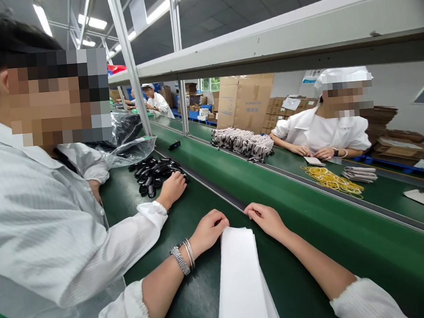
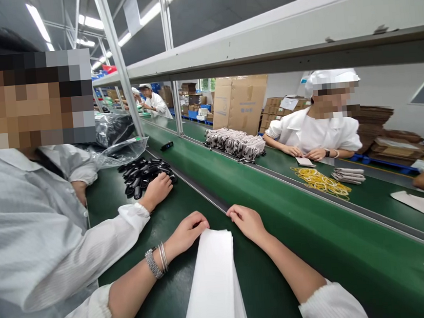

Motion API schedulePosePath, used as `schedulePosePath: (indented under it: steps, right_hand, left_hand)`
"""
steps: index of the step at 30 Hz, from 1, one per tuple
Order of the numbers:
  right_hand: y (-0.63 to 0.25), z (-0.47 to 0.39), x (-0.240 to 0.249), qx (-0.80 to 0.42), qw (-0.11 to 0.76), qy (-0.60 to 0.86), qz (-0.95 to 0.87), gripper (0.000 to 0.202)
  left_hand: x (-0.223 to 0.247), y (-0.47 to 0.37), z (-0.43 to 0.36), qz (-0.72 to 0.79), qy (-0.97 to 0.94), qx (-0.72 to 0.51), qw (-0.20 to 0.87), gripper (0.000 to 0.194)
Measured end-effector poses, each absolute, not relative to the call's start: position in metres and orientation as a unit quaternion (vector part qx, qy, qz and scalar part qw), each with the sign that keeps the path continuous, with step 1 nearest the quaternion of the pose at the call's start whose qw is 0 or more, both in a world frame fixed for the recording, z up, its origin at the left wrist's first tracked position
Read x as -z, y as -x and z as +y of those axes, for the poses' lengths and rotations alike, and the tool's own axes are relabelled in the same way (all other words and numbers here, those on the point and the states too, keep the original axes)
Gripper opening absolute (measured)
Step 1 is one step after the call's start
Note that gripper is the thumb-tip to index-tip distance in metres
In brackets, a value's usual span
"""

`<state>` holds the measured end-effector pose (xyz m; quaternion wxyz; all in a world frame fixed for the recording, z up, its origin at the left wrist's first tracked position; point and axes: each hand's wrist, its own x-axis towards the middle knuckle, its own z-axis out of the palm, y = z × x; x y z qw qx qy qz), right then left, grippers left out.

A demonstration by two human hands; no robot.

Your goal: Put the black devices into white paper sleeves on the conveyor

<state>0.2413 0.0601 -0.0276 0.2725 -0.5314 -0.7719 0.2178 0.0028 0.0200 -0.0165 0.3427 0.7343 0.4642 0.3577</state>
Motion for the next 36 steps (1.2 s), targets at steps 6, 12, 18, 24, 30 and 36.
schedulePosePath:
  steps: [6, 12, 18, 24, 30, 36]
  right_hand:
    - [-0.2409, 0.0603, 0.0271, -0.218, 0.269, 0.535, -0.771, 0.026]
    - [-0.2404, 0.0596, 0.0276, -0.219, 0.270, 0.533, -0.772, 0.026]
    - [-0.2402, 0.0611, 0.0280, -0.220, 0.272, 0.532, -0.771, 0.026]
    - [-0.2403, 0.0620, 0.0280, -0.219, 0.274, 0.529, -0.773, 0.026]
    - [-0.2406, 0.0625, 0.0282, -0.221, 0.277, 0.527, -0.773, 0.026]
    - [-0.2405, 0.0604, 0.0270, -0.218, 0.272, 0.533, -0.771, 0.026]
  left_hand:
    - [0.0190, -0.0028, 0.0205, 0.462, -0.732, -0.361, 0.347, 0.023]
    - [0.0179, -0.0030, 0.0200, 0.463, -0.730, -0.363, 0.348, 0.024]
    - [0.0165, -0.0028, 0.0190, 0.460, -0.734, -0.363, 0.344, 0.025]
    - [0.0151, -0.0027, 0.0190, 0.460, -0.734, -0.359, 0.346, 0.026]
    - [0.0133, -0.0034, 0.0196, 0.461, -0.735, -0.356, 0.347, 0.026]
    - [0.0124, -0.0035, 0.0179, 0.466, -0.733, -0.350, 0.351, 0.026]
